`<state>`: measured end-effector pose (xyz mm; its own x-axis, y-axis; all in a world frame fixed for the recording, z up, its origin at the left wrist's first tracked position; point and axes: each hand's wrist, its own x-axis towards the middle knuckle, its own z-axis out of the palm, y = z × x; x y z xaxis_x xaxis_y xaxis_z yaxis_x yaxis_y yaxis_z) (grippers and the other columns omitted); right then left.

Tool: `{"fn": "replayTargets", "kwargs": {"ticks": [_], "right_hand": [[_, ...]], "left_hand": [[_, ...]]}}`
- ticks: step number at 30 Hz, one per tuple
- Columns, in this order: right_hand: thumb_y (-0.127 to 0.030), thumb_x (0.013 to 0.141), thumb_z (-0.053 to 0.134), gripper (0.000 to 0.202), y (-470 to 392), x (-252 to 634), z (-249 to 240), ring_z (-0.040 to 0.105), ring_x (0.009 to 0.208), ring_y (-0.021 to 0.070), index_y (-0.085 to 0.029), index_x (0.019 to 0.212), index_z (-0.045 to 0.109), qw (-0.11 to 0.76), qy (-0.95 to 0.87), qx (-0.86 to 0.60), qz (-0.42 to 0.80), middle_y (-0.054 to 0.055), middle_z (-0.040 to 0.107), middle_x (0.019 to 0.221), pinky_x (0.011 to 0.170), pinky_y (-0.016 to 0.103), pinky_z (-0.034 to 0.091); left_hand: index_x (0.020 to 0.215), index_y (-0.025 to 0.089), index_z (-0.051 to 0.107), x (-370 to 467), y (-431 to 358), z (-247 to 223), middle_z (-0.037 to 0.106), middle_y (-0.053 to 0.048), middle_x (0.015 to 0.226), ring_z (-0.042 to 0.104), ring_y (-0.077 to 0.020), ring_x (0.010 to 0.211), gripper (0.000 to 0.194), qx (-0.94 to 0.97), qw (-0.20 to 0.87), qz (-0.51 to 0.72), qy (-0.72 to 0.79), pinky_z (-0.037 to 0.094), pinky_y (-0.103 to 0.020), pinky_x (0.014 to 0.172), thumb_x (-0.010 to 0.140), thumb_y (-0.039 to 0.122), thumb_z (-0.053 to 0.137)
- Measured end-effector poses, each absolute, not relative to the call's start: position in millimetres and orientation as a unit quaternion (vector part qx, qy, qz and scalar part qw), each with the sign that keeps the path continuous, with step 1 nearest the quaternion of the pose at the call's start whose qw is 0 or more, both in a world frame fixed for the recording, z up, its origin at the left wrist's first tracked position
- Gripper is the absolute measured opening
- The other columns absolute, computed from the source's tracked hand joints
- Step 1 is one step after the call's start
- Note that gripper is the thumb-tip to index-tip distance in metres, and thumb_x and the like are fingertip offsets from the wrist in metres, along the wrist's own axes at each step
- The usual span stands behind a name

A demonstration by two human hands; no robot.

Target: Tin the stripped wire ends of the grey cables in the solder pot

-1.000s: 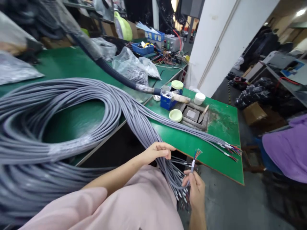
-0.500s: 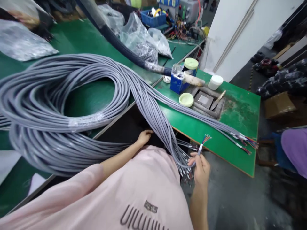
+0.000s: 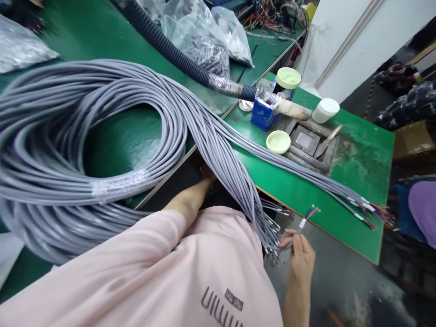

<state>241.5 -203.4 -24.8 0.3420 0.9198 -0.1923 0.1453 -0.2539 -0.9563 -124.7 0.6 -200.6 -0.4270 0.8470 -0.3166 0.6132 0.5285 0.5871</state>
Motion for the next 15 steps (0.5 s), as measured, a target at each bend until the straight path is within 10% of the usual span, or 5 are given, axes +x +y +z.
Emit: {"fn": "replayTargets", "kwargs": {"ticks": [15], "right_hand": [[-0.051,0.085,0.058,0.038,-192.2,242.6,-18.2,0.064,0.066,0.0222,-0.016,0.077,0.07,0.405,-0.435,-0.711,0.376,0.006,0.068,0.062,0.062,0.033,0.046]], "left_hand": [[0.104,-0.001,0.058,-119.4,8.2,-197.5,0.034,-0.027,0.147,0.019,-0.0305,0.136,0.018,0.383,0.333,0.269,0.819,0.005,-0.052,0.112,0.091,0.01,0.051]]}}
